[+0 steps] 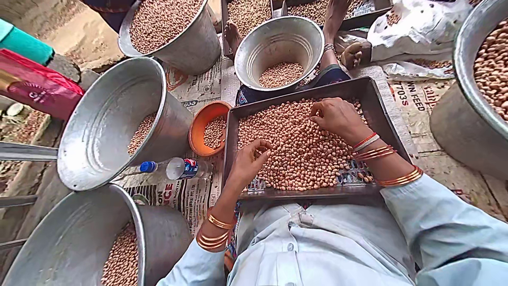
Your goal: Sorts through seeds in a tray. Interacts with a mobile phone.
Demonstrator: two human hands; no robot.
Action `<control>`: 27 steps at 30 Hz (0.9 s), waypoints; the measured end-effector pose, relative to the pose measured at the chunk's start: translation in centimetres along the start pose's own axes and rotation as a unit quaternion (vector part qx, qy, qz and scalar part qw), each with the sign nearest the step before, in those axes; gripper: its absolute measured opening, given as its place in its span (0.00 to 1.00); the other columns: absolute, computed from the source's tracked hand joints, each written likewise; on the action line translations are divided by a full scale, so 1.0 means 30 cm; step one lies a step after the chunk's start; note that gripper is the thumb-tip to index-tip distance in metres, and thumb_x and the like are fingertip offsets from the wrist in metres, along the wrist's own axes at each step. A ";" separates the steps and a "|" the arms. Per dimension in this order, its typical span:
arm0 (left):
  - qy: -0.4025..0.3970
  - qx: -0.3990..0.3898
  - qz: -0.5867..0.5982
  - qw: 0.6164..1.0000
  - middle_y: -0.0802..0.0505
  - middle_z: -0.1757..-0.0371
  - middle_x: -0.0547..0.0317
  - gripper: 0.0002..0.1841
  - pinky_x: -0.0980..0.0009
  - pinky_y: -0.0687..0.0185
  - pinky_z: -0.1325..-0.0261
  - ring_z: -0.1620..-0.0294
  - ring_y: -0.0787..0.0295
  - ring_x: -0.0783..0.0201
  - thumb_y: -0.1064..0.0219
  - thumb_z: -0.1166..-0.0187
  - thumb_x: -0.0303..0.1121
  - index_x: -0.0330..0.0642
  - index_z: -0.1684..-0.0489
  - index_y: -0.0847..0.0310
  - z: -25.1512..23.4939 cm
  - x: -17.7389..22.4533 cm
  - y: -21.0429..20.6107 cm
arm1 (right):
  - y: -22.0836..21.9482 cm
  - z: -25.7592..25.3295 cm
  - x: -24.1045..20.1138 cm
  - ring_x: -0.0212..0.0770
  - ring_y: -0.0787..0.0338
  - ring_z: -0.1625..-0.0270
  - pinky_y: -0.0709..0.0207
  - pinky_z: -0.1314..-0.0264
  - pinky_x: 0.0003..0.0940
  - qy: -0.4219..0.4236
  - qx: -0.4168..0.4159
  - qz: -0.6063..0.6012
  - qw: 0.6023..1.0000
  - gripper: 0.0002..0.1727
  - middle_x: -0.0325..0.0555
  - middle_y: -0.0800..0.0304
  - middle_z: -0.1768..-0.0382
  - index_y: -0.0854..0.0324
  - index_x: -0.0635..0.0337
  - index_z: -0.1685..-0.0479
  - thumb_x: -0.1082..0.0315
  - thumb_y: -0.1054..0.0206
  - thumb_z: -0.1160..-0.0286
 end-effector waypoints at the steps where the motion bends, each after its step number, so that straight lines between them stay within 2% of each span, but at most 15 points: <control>1: -0.013 0.005 -0.027 1.000 0.06 0.54 0.58 0.08 0.62 0.10 0.56 0.65 0.08 0.65 0.33 0.15 0.30 0.45 0.46 0.12 -0.005 0.016 -0.023 | 0.005 0.003 0.002 0.62 0.09 0.49 0.21 0.53 0.65 -0.005 -0.002 0.003 1.000 0.08 0.57 0.08 0.56 0.09 0.57 0.56 0.64 0.28 0.23; 4: -0.021 -0.015 -0.042 0.999 0.07 0.54 0.56 0.12 0.62 0.09 0.59 0.67 0.09 0.63 0.32 0.17 0.29 0.46 0.38 0.16 -0.021 0.076 -0.086 | 0.035 0.034 -0.026 0.61 0.09 0.54 0.22 0.57 0.65 0.018 0.008 -0.010 1.000 0.08 0.57 0.09 0.60 0.08 0.58 0.59 0.64 0.28 0.25; 7: 0.009 -0.134 0.143 0.981 0.11 0.60 0.60 0.24 0.77 0.21 0.70 0.73 0.18 0.72 0.30 0.21 0.23 0.46 0.26 0.29 -0.034 0.117 -0.135 | 0.067 0.105 -0.122 0.46 0.09 0.62 0.18 0.58 0.54 0.097 -0.033 -0.112 0.988 0.06 0.44 0.06 0.66 0.07 0.51 0.58 0.60 0.24 0.25; 9: 0.036 -0.202 0.275 0.939 0.13 0.64 0.65 0.15 0.84 0.30 0.74 0.76 0.25 0.79 0.36 0.19 0.20 0.45 0.37 0.23 -0.044 0.115 -0.138 | 0.082 0.137 -0.154 0.37 0.08 0.62 0.16 0.54 0.46 0.114 -0.073 -0.156 0.978 0.07 0.35 0.06 0.64 0.08 0.45 0.52 0.61 0.24 0.24; 10: 0.046 -0.203 0.304 0.930 0.14 0.69 0.66 0.09 0.85 0.36 0.77 0.80 0.30 0.81 0.39 0.15 0.22 0.42 0.45 0.18 -0.051 0.107 -0.121 | 0.085 0.139 -0.137 0.38 0.07 0.59 0.15 0.51 0.48 0.109 -0.073 -0.154 0.979 0.08 0.36 0.05 0.61 0.08 0.45 0.49 0.62 0.25 0.23; 12: 0.027 -0.129 0.227 0.965 0.20 0.76 0.69 0.10 0.85 0.39 0.80 0.84 0.36 0.80 0.45 0.09 0.26 0.39 0.52 0.15 -0.065 0.074 -0.026 | 0.093 0.131 -0.059 0.45 0.06 0.54 0.15 0.48 0.56 0.079 -0.038 -0.126 0.988 0.10 0.40 0.04 0.56 0.09 0.48 0.46 0.64 0.29 0.21; 13: 0.005 -0.051 0.112 0.992 0.22 0.77 0.67 0.12 0.82 0.40 0.81 0.84 0.37 0.77 0.46 0.08 0.29 0.41 0.52 0.14 -0.068 0.053 0.041 | 0.101 0.123 -0.008 0.49 0.06 0.51 0.16 0.46 0.60 0.053 -0.023 -0.107 0.993 0.10 0.43 0.04 0.54 0.09 0.48 0.46 0.64 0.30 0.21; 14: -0.005 0.031 -0.032 0.999 0.20 0.74 0.61 0.12 0.72 0.35 0.76 0.80 0.32 0.68 0.46 0.07 0.30 0.44 0.49 0.13 -0.070 0.032 0.112 | 0.112 0.115 0.043 0.53 0.06 0.48 0.17 0.44 0.64 0.024 -0.022 -0.089 0.995 0.10 0.47 0.04 0.51 0.09 0.49 0.44 0.64 0.29 0.20; 15: 0.002 0.099 -0.146 0.984 0.13 0.65 0.50 0.12 0.54 0.24 0.66 0.69 0.20 0.55 0.45 0.08 0.31 0.44 0.46 0.11 -0.076 0.016 0.177 | 0.124 0.107 0.088 0.56 0.07 0.45 0.19 0.42 0.66 -0.002 -0.027 -0.074 0.997 0.11 0.50 0.04 0.50 0.09 0.50 0.43 0.64 0.29 0.20; 16: 0.011 0.141 -0.209 0.968 0.08 0.52 0.41 0.12 0.38 0.20 0.49 0.52 0.12 0.42 0.42 0.09 0.30 0.44 0.43 0.11 -0.090 -0.002 0.228 | 0.134 0.096 0.125 0.58 0.08 0.42 0.21 0.40 0.67 -0.023 -0.033 -0.060 0.997 0.12 0.52 0.05 0.48 0.10 0.50 0.41 0.63 0.28 0.20; 17: 0.011 0.148 -0.230 0.962 0.10 0.40 0.38 0.12 0.30 0.26 0.35 0.36 0.16 0.35 0.40 0.11 0.31 0.44 0.38 0.12 -0.106 -0.023 0.265 | 0.140 0.080 0.157 0.59 0.09 0.41 0.22 0.38 0.67 -0.035 -0.033 -0.048 0.998 0.12 0.54 0.05 0.47 0.10 0.50 0.41 0.63 0.27 0.20; 18: 0.004 0.135 -0.230 0.964 0.12 0.33 0.38 0.14 0.29 0.30 0.29 0.29 0.19 0.34 0.38 0.11 0.33 0.44 0.34 0.15 -0.121 -0.039 0.283 | 0.141 0.060 0.184 0.61 0.10 0.39 0.23 0.37 0.69 -0.044 -0.033 -0.039 0.998 0.13 0.56 0.06 0.46 0.10 0.50 0.40 0.64 0.28 0.20; 21: -0.034 0.074 -0.213 0.974 0.12 0.32 0.41 0.17 0.39 0.21 0.32 0.34 0.13 0.40 0.36 0.11 0.36 0.43 0.29 0.21 -0.167 -0.063 0.255 | 0.117 -0.017 0.237 0.67 0.12 0.36 0.26 0.35 0.71 -0.057 -0.027 -0.022 0.998 0.16 0.62 0.08 0.43 0.11 0.53 0.36 0.67 0.29 0.20; 25: -0.075 0.083 -0.312 0.944 0.11 0.38 0.35 0.18 0.34 0.21 0.33 0.36 0.13 0.35 0.27 0.19 0.36 0.36 0.37 0.15 -0.343 -0.117 0.186 | 0.058 -0.087 0.244 0.68 0.10 0.41 0.22 0.41 0.72 -0.053 -0.017 0.007 0.998 0.14 0.63 0.07 0.49 0.09 0.56 0.43 0.65 0.24 0.26; 27: -0.084 0.081 -0.341 0.933 0.11 0.39 0.32 0.19 0.32 0.24 0.32 0.35 0.15 0.31 0.25 0.22 0.35 0.33 0.38 0.15 -0.356 -0.099 0.136 | 0.036 -0.086 0.207 0.68 0.12 0.37 0.23 0.38 0.69 -0.036 -0.032 0.028 0.998 0.17 0.65 0.09 0.46 0.11 0.59 0.41 0.64 0.24 0.26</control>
Point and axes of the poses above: each hand's wrist, its own z-axis away from the middle knuckle, its own y-axis out of the back of the hand, x = y × z, the point moved 1 cm from there along -z, towards the middle knuckle
